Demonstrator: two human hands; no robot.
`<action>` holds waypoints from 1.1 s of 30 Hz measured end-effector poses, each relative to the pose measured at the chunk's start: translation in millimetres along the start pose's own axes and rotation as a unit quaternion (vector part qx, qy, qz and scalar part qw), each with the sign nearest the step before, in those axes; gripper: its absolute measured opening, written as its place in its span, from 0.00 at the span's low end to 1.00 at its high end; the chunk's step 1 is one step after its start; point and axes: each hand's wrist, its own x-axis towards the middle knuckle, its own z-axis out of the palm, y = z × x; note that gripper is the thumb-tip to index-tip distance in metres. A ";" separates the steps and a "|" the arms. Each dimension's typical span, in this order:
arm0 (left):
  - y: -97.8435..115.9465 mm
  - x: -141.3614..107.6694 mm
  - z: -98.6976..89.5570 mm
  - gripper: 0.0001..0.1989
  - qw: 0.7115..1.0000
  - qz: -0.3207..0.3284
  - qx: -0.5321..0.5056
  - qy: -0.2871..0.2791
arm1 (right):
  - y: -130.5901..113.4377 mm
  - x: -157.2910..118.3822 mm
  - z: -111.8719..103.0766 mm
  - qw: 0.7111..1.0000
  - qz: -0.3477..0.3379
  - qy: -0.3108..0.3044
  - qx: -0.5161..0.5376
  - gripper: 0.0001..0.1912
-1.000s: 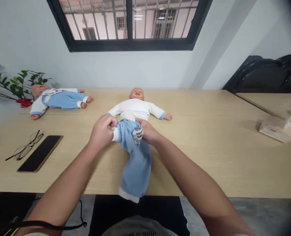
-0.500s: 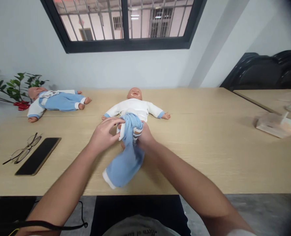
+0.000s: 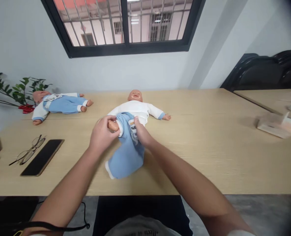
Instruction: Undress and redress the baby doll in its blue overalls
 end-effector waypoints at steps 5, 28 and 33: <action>-19.6 -17.6 -17.3 0.19 0.999 -0.031 -0.039 0.023 | -12.0 4.5 -42.0 0.993 -0.064 -0.031 -0.094 0.20; -22.5 -137.7 -26.6 0.15 0.989 -0.105 -0.018 -0.102 | 29.3 -26.1 -65.7 0.990 0.004 0.080 -0.119 0.32; -39.1 -132.9 -33.6 0.17 0.983 -0.124 -0.019 -0.130 | 31.0 -27.2 -48.3 0.991 -0.044 0.086 -0.094 0.15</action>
